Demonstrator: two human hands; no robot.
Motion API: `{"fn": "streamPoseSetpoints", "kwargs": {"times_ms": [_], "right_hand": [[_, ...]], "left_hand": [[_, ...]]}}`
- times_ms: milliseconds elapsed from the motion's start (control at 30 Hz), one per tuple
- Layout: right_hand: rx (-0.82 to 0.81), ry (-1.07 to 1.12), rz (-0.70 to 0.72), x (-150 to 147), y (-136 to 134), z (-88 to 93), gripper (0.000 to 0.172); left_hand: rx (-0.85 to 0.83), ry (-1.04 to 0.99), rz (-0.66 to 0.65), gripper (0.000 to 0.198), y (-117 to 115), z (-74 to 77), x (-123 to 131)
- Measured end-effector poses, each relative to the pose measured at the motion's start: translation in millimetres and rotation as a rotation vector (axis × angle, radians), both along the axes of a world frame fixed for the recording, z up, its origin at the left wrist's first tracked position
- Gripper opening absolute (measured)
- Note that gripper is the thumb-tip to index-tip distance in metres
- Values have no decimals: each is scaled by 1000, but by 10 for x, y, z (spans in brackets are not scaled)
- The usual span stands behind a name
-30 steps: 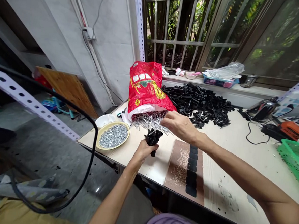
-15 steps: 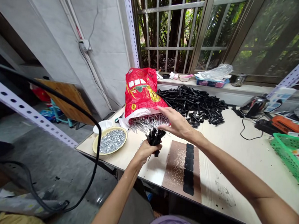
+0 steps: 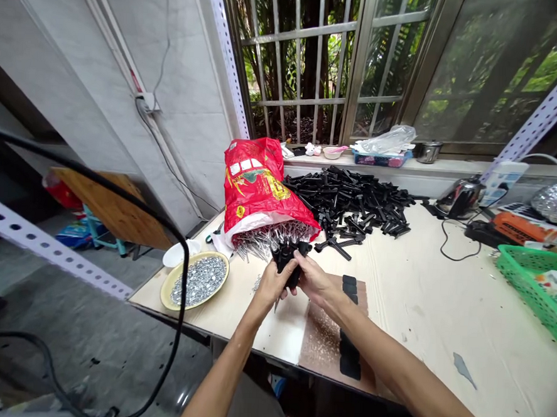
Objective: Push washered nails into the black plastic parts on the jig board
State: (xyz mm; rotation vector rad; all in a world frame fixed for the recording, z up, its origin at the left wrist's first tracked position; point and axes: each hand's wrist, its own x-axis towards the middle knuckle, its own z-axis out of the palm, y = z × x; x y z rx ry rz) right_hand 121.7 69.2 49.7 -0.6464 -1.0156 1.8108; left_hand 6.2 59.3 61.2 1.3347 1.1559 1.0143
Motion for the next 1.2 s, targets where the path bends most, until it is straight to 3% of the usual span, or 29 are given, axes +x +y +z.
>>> {"fn": "streamPoseSetpoints", "kwargs": {"times_ms": [133, 333, 467, 533, 667, 767, 867, 1033, 1100, 1200], "right_hand": [[93, 29, -61, 3, 42, -17, 36], [173, -153, -382, -47, 103, -116, 33], [300, -411, -522, -47, 142, -158, 31], [309, -441, -578, -47, 166, -187, 31], [225, -323, -598, -86, 211, -305, 34], [201, -303, -537, -115, 215, -385, 35], [205, -315, -533, -107, 196, -362, 36], [397, -382, -600, -99, 110, -181, 49], [434, -417, -604, -146, 65, -149, 53], [491, -497, -588, -244, 52, -175, 54]], "left_hand": [[-28, 110, 35, 57, 89, -66, 9], [103, -26, 266, 45, 212, -86, 53], [38, 6, 178, 40, 266, -51, 17], [-15, 59, 120, 38, 288, -52, -17], [-86, 147, 38, 23, 336, -78, -48], [-95, 72, 50, 14, 344, -80, -49], [-149, -67, 23, 24, 297, -54, -50], [-127, -345, 14, 46, 189, 13, 35], [-114, -474, 54, 50, 188, 13, 113], [-57, -507, 194, 50, 241, -46, 219]]}}
